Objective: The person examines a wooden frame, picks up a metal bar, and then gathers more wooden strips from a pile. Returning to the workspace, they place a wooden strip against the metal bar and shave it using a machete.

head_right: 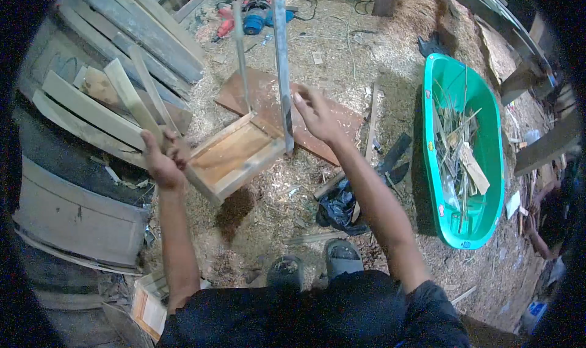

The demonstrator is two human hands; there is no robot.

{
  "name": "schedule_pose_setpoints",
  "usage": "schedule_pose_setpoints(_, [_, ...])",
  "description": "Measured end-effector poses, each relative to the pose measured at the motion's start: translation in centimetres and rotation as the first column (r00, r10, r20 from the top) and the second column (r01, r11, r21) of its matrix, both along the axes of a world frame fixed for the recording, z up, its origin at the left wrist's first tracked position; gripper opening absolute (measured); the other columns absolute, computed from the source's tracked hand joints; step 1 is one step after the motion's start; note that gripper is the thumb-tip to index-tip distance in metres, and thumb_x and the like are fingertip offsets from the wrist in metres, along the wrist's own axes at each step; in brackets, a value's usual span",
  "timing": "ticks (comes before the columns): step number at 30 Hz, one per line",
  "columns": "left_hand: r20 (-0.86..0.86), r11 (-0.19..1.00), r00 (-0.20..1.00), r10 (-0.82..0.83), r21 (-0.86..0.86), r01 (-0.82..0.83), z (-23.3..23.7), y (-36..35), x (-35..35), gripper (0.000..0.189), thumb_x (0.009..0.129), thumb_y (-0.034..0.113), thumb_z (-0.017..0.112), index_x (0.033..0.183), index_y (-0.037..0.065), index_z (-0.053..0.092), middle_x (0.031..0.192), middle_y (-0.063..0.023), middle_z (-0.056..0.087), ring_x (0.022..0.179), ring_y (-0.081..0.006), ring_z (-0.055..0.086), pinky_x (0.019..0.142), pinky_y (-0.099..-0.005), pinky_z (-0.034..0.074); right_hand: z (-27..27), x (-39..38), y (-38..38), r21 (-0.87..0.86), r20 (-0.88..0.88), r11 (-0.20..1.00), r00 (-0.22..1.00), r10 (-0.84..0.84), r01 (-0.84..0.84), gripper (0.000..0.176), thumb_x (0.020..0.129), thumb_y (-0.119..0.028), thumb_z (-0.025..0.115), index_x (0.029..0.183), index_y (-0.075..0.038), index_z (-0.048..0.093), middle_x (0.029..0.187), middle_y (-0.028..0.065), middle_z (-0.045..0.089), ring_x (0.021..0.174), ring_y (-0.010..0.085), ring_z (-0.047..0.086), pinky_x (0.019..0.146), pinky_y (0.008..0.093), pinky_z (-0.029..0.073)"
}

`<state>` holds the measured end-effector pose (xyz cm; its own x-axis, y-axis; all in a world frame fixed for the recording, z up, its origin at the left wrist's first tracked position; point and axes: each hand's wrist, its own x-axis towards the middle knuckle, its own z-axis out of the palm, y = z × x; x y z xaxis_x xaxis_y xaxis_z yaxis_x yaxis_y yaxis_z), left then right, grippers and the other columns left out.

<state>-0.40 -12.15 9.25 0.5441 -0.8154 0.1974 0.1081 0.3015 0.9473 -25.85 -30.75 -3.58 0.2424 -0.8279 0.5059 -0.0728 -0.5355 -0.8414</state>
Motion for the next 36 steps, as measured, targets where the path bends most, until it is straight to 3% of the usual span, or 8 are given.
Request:
schedule_pose_setpoints(2, [0.097, 0.997, 0.994, -0.041, 0.068, 0.034, 3.0, 0.4, 1.1, 0.056, 0.098, 0.063, 0.035, 0.087, 0.01, 0.049, 0.053, 0.0073, 0.025, 0.039, -0.0056, 0.021, 0.036, -0.0226, 0.015, -0.3, 0.8, 0.4, 0.246, 0.183, 0.869, 0.902, 0.392, -0.428, 0.053, 0.104, -0.044, 0.037, 0.127, 0.002, 0.053, 0.11, 0.0175, 0.063, 0.101, 0.0244, 0.062, 0.09, 0.0386, 0.05])
schedule_pose_setpoints(7, [-0.068, 0.949, 0.995, -0.074, 0.302, 0.091, 5.6, 0.3, 5.4, 0.05, 0.098, 0.06, 0.04, 0.089, 0.012, 0.051, 0.054, 0.0091, 0.028, 0.037, -0.0029, 0.02, 0.033, -0.0199, 0.015, 3.0, 3.4, 8.3, 0.43, 0.419, 0.778, 0.864, 0.278, -0.458, 0.047, 0.104, -0.046, 0.033, 0.092, -0.006, 0.054, 0.071, 0.0046, 0.057, 0.057, 0.012, 0.053, 0.05, 0.0261, 0.045])
schedule_pose_setpoints(16, [-0.035, 0.653, 0.95, -0.311, 0.719, 0.24, -2.2, -5.7, 11.7, 0.05, 0.101, 0.054, 0.037, 0.099, 0.007, 0.055, 0.06, 0.0017, 0.044, 0.045, -0.008, 0.04, 0.041, -0.0226, 0.035, 2.1, 4.2, 13.0, 0.669, 0.661, 0.408, 0.749, 0.054, -0.621, 0.039, 0.105, -0.041, 0.034, 0.106, -0.004, 0.048, 0.076, 0.0049, 0.051, 0.063, 0.0147, 0.052, 0.058, 0.0314, 0.05])
schedule_pose_setpoints(21, [0.957, 0.791, 0.272, -0.101, 0.243, -0.562, -8.0, -10.2, 10.2, 0.055, 0.096, 0.043, 0.053, 0.121, -0.007, 0.055, 0.111, -0.0234, 0.064, 0.11, -0.035, 0.06, 0.093, -0.0425, 0.046, 1.2, 5.3, 14.3, 0.685, 0.62, 0.439, 0.782, 0.069, -0.582, 0.039, 0.107, -0.036, 0.029, 0.113, -0.001, 0.046, 0.081, 0.0077, 0.053, 0.068, 0.0197, 0.057, 0.067, 0.0395, 0.057])
schedule_pose_setpoints(23, [0.778, 0.959, 0.624, -0.076, 0.229, -0.168, -5.5, -10.1, 3.4, 0.053, 0.097, 0.043, 0.053, 0.122, -0.004, 0.057, 0.122, -0.0249, 0.059, 0.116, -0.0317, 0.056, 0.096, -0.0404, 0.044, 1.2, 5.4, 14.0, 0.696, 0.607, 0.443, 0.792, 0.058, -0.566, 0.04, 0.106, -0.037, 0.029, 0.113, -0.002, 0.047, 0.084, 0.0095, 0.057, 0.07, 0.0205, 0.06, 0.068, 0.0389, 0.057])
schedule_pose_setpoints(27, [0.381, 0.853, 0.79, -0.481, 0.411, 0.321, -7.5, -12.4, -6.5, 0.035, 0.102, 0.032, 0.047, 0.116, 0.003, 0.059, 0.089, -0.0118, 0.066, 0.078, -0.0167, 0.064, 0.072, -0.0318, 0.053, 0.2, 4.3, 13.2, 0.605, 0.489, 0.586, 0.832, 0.261, -0.539, 0.048, 0.106, -0.039, 0.029, 0.115, 0.002, 0.051, 0.089, 0.0149, 0.063, 0.077, 0.0231, 0.065, 0.073, 0.0364, 0.056])
schedule_pose_setpoints(31, [0.207, 0.83, 0.854, -0.477, 0.425, 0.36, -8.7, -12.5, -11.0, 0.022, 0.102, 0.023, 0.042, 0.097, 0.002, 0.047, 0.076, -0.0085, 0.058, 0.047, -0.0127, 0.054, 0.038, -0.0293, 0.043, -1.4, -0.7, 10.7, 0.711, 0.47, 0.517, 0.869, 0.156, -0.477, 0.056, 0.105, -0.044, 0.027, 0.11, 0.004, 0.055, 0.088, 0.0144, 0.063, 0.078, 0.0226, 0.065, 0.074, 0.0344, 0.055])
schedule_pose_setpoints(36, [-0.02, 0.76, 0.859, -0.511, 0.456, 0.463, -9.3, -14.5, -10.9, 0.025, 0.104, 0.027, 0.04, 0.096, 0.004, 0.047, 0.071, -0.0048, 0.052, 0.047, -0.0117, 0.049, 0.039, -0.0282, 0.042, -6.7, -7.9, 7.5, 0.634, -0.071, 0.766, 0.995, -0.075, 0.103, 0.033, 0.099, -0.026, 0.053, 0.096, 0.005, 0.062, 0.078, 0.0092, 0.064, 0.071, 0.0137, 0.064, 0.065, 0.0296, 0.052])
